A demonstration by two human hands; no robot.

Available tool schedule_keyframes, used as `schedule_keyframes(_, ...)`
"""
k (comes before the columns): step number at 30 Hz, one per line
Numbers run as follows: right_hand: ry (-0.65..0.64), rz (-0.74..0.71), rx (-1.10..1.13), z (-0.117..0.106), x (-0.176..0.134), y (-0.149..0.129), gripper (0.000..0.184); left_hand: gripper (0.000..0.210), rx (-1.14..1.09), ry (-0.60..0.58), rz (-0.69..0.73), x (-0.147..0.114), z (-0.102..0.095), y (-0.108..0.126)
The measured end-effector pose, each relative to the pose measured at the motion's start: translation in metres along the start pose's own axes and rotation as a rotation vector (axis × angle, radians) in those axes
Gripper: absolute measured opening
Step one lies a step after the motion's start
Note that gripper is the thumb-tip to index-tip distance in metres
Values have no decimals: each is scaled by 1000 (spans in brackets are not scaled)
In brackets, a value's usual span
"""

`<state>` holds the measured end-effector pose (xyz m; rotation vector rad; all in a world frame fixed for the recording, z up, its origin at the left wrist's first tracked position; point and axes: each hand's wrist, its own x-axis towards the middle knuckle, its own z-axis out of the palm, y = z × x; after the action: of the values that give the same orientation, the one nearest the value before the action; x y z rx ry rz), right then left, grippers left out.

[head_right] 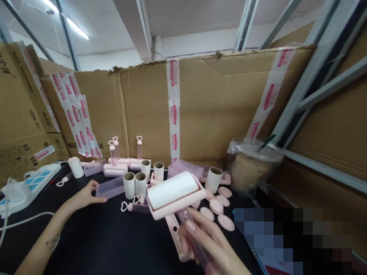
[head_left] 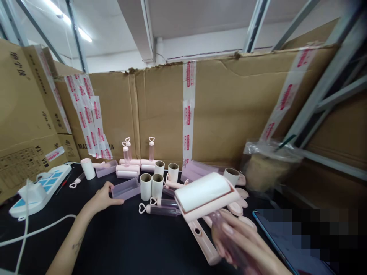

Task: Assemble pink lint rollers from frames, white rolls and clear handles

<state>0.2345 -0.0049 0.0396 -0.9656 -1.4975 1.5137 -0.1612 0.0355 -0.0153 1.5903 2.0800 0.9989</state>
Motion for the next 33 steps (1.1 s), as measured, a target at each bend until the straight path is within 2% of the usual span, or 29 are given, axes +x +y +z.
schedule_keyframes(3, -113, 57, -57, 3, 2, 9, 51, 89, 26, 132, 66, -8, 1, 23)
schedule_keyframes(4, -141, 73, -102, 5, 2, 11, 56, 88, 9, 161, 119, -13, 3, 37)
schedule_keyframes(5, -168, 87, -156, 9, 3, 11, 59, 78, -58, 168, 228, -20, 4, 53)
schedule_keyframes(6, -192, 93, -217, 13, 2, 10, 58, 67, -162, 73, 337, -28, 6, 71)
schedule_keyframes(7, -219, 85, -284, 18, 2, 7, 55, 62, -275, -116, 426, -37, 9, 90)
schedule_keyframes(8, -251, 62, -361, 22, 2, 4, 51, 68, -388, -276, 503, -46, 12, 107)
schedule_keyframes(9, -274, 19, -446, 26, 2, -1, 45, 78, -462, -388, 570, -54, 15, 124)
schedule_keyframes(10, -282, -37, -533, 29, 2, -6, 40, 83, -481, -459, 618, -61, 18, 138)
schedule_keyframes(12, -275, -155, -693, 31, 4, -16, 34, 66, -478, -518, 657, -70, 22, 160)
schedule_keyframes(14, -272, -244, -802, 27, 7, -28, 33, 46, -488, -486, 672, -73, 23, 172)
schedule_keyframes(17, -195, -394, -889, 18, 12, -47, 35, 36, -447, -373, 718, -74, 22, 181)
schedule_keyframes(19, -104, -514, -928, 15, 15, -59, 37, 40, -339, -298, 777, -78, 21, 183)
schedule_keyframes(21, -72, -590, -961, 17, 16, -69, 35, 49, -229, -245, 837, -84, 20, 184)
schedule_keyframes(23, -102, -602, -980, 23, 16, -75, 31, 54, -171, -218, 862, -90, 22, 182)
schedule_keyframes(28, -178, -557, -994, 39, 18, -77, 33, 47, -192, -216, 844, -93, 29, 170)
schedule_keyframes(33, -153, -609, -1196, 44, 25, -75, 35, 48, -302, -159, 779, -92, 41, 157)
